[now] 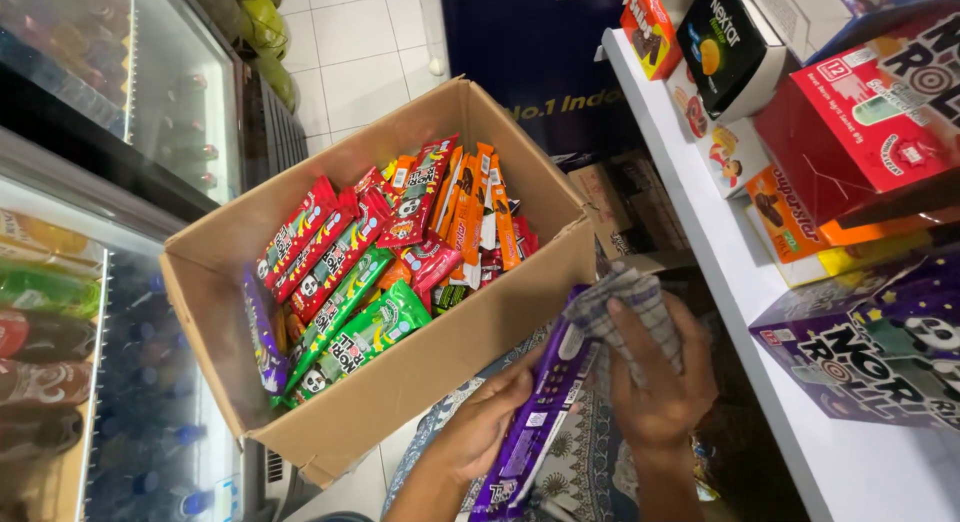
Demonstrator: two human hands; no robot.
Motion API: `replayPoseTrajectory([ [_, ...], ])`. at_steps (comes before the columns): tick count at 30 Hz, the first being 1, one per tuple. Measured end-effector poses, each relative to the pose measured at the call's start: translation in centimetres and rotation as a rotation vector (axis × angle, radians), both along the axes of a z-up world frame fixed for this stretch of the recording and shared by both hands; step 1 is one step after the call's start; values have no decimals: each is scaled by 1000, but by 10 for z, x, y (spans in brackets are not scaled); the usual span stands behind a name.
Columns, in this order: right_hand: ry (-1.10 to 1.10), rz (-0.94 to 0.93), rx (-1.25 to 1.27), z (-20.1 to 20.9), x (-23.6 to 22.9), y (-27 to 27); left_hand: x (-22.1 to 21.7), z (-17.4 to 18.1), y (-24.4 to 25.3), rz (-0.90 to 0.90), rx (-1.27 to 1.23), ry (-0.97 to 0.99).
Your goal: Taking various snack packets from a cardboard box and arranging them onto a grocery store shelf.
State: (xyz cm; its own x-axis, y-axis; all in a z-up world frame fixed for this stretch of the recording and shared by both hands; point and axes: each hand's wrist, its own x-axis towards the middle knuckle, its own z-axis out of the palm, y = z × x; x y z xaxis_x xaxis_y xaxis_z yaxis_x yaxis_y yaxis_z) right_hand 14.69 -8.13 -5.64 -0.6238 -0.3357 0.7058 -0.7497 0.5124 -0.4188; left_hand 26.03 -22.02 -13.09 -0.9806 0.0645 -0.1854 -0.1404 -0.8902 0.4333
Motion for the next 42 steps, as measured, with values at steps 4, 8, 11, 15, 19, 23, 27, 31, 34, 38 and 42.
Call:
replayPoseTrajectory([
  [4,-99,202,137,-24,30,5,0,-19,2,147,116,-80],
  [8,-173,419,113,-73,96,21,-12,10,-20,343,121,-99],
  [11,-155,494,165,-65,92,23,-13,10,-22,259,34,30],
  [15,-50,178,86,-33,31,23,-11,-2,1,100,19,28],
  [19,-12,-73,20,0,-4,14,-3,-3,11,-46,-71,-39],
  [23,-55,31,27,-32,31,16,-4,-5,4,27,-200,-112],
  [27,-116,429,177,-92,85,33,-11,-2,-10,197,-219,-59],
  [31,-94,484,129,-75,91,35,-13,-2,-8,250,-247,-78],
  [34,19,53,74,-57,42,33,-11,-8,4,56,-122,-50],
  [38,-127,-65,-13,-7,3,24,-7,6,11,-26,-315,-70],
  [42,-131,61,56,-31,28,20,-8,0,4,22,-241,-56],
])
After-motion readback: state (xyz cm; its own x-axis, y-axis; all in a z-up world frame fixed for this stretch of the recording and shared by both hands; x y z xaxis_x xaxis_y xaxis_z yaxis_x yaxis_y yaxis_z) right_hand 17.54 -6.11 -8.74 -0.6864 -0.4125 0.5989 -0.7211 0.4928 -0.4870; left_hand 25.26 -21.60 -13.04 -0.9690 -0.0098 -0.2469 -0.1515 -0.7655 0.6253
